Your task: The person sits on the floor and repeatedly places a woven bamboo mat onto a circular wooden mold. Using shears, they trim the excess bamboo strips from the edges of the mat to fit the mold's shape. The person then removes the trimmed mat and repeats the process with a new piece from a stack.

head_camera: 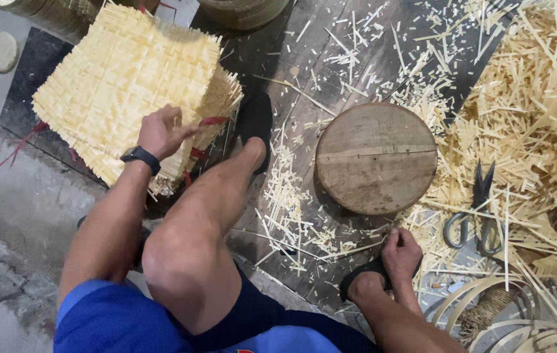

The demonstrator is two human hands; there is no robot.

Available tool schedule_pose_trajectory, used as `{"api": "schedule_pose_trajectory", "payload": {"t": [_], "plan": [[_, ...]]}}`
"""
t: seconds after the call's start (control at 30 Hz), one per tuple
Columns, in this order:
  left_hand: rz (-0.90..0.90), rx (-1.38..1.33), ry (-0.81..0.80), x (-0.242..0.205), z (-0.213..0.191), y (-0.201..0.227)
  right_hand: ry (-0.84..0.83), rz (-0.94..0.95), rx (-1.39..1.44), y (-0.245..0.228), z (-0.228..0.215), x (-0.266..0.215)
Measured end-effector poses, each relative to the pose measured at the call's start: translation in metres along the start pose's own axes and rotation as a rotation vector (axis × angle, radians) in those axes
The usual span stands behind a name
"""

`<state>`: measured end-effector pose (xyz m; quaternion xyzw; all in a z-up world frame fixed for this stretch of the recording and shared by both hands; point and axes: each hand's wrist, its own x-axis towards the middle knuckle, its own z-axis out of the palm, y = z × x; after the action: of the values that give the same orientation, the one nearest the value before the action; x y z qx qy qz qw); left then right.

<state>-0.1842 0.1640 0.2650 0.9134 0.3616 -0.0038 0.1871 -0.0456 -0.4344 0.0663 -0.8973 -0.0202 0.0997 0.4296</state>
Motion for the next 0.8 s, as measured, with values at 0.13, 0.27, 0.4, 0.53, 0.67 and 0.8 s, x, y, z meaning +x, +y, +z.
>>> {"api": "schedule_pose_trajectory", "payload": {"t": [0.13, 0.27, 0.4, 0.53, 0.67, 0.8], "plan": [[0.140, 0.068, 0.198, -0.002, -0.025, 0.008, -0.009, -0.026, 0.062, -0.004, -0.002, 0.000], [0.229, 0.550, 0.447, -0.012, -0.099, 0.060, -0.007, -0.074, -0.009, -0.004, -0.007, 0.000], [0.604, 0.746, 0.350, -0.061, -0.159, 0.146, 0.000, -0.059, -0.020, -0.003, -0.002, -0.001], [0.959, 0.206, 0.021, -0.092, -0.099, 0.237, -0.061, 0.120, 0.334, -0.010, -0.020, 0.019], [1.213, 0.028, -0.197, -0.095, 0.038, 0.285, -0.125, -0.022, 0.841, -0.027, -0.049, 0.057], [1.222, 0.135, -0.418, -0.115, 0.142, 0.273, -0.172, 0.423, 0.994, -0.039, -0.052, 0.104]]}}
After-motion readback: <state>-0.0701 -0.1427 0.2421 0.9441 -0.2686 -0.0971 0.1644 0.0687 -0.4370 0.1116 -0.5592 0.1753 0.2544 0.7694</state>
